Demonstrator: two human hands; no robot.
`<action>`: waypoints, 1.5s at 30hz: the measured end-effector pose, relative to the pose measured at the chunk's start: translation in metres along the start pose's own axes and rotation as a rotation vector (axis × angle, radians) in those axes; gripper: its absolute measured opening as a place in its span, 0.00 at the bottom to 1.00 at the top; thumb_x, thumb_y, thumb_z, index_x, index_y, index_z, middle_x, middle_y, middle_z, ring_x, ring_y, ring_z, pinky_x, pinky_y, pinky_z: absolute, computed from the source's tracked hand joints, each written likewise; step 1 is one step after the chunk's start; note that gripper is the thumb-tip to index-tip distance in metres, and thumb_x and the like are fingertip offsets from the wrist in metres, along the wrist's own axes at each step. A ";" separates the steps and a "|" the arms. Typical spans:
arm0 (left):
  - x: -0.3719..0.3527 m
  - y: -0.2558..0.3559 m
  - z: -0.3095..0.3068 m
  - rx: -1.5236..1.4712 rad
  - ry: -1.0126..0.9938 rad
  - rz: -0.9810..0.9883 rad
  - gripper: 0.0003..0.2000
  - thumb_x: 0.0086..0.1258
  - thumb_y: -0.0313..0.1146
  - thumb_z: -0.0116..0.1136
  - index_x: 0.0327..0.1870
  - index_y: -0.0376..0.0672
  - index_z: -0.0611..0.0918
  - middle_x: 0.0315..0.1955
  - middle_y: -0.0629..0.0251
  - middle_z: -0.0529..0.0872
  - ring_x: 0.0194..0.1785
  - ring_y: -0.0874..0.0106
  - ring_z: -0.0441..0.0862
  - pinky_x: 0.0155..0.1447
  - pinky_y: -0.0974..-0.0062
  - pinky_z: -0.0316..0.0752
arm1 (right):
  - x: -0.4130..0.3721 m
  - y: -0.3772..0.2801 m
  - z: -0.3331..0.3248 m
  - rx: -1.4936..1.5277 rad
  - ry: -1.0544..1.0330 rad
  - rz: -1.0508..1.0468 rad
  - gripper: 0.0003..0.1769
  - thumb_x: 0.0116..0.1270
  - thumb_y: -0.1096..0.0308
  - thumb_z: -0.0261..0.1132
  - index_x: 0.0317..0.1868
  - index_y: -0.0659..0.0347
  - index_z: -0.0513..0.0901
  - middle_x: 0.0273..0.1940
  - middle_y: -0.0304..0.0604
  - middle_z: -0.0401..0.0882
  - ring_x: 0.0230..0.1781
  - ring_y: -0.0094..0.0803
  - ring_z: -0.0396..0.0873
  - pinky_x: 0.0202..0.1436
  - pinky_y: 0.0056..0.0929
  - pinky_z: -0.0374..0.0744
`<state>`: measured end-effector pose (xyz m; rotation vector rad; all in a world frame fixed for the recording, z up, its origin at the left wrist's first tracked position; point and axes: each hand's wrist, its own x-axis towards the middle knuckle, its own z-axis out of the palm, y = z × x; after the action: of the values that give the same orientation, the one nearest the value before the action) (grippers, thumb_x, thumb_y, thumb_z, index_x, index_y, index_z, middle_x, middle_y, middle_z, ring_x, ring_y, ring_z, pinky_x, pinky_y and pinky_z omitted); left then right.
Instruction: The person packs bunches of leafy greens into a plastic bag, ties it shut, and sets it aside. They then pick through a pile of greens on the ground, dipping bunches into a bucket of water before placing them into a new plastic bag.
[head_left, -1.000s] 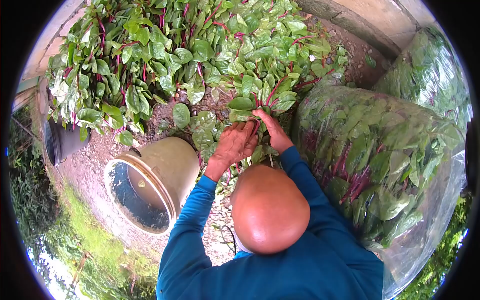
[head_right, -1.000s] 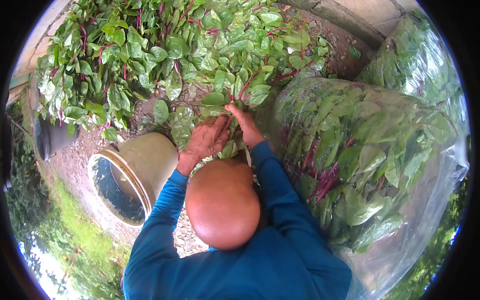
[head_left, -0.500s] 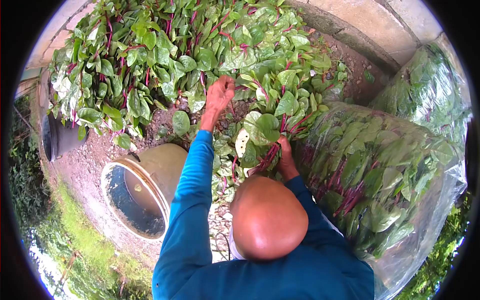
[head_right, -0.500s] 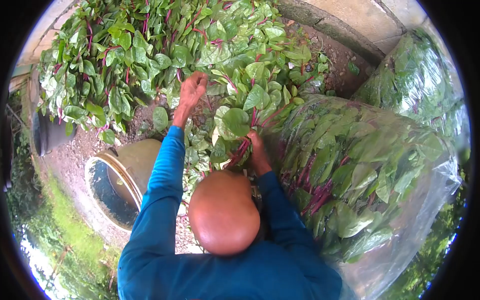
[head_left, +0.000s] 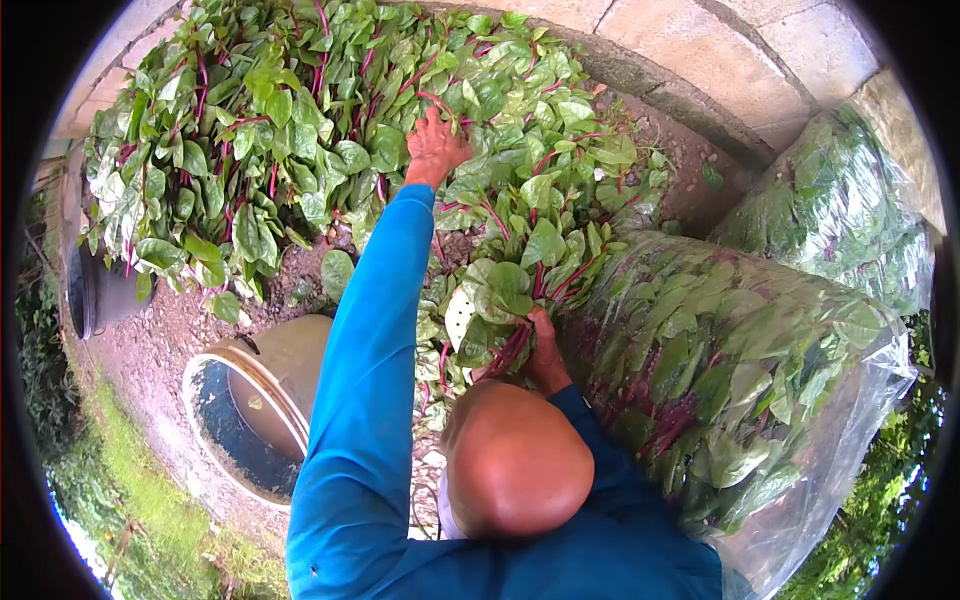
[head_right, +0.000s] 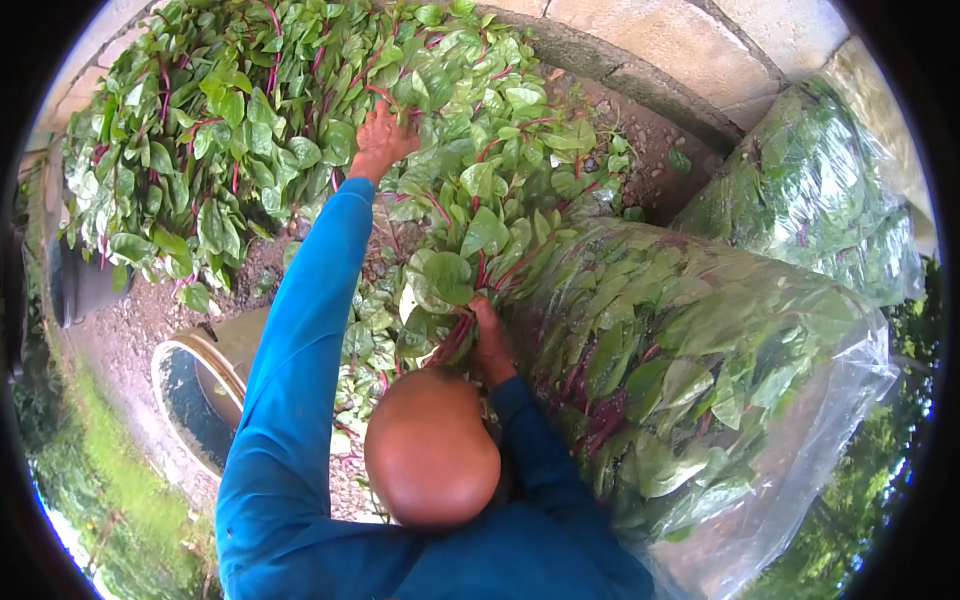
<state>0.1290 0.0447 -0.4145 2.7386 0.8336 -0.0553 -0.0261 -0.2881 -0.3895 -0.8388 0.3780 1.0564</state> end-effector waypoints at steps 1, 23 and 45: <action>0.004 0.005 -0.001 0.052 -0.041 -0.033 0.23 0.57 0.49 0.62 0.52 0.47 0.84 0.58 0.47 0.73 0.60 0.52 0.73 0.60 0.52 0.73 | -0.001 -0.001 0.001 -0.048 0.010 -0.019 0.30 0.71 0.43 0.53 0.61 0.58 0.76 0.57 0.39 0.77 0.57 0.32 0.75 0.63 0.35 0.73; -0.099 -0.049 -0.018 -0.659 -0.205 0.031 0.33 0.67 0.60 0.50 0.61 0.39 0.75 0.55 0.45 0.82 0.60 0.50 0.78 0.63 0.56 0.70 | -0.003 -0.005 0.014 -0.012 -0.009 0.041 0.36 0.66 0.39 0.59 0.65 0.56 0.74 0.60 0.40 0.77 0.57 0.36 0.77 0.60 0.40 0.79; -0.173 -0.045 -0.118 -0.143 0.403 0.097 0.09 0.58 0.34 0.56 0.27 0.37 0.74 0.29 0.52 0.77 0.35 0.51 0.76 0.42 0.53 0.71 | 0.029 0.010 0.028 -0.681 0.137 -0.663 0.27 0.73 0.53 0.61 0.56 0.72 0.81 0.56 0.47 0.81 0.60 0.33 0.76 0.65 0.32 0.71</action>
<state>-0.0448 0.0196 -0.2922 2.6848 0.7623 0.5691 -0.0241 -0.2473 -0.3944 -1.5185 -0.1734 0.4886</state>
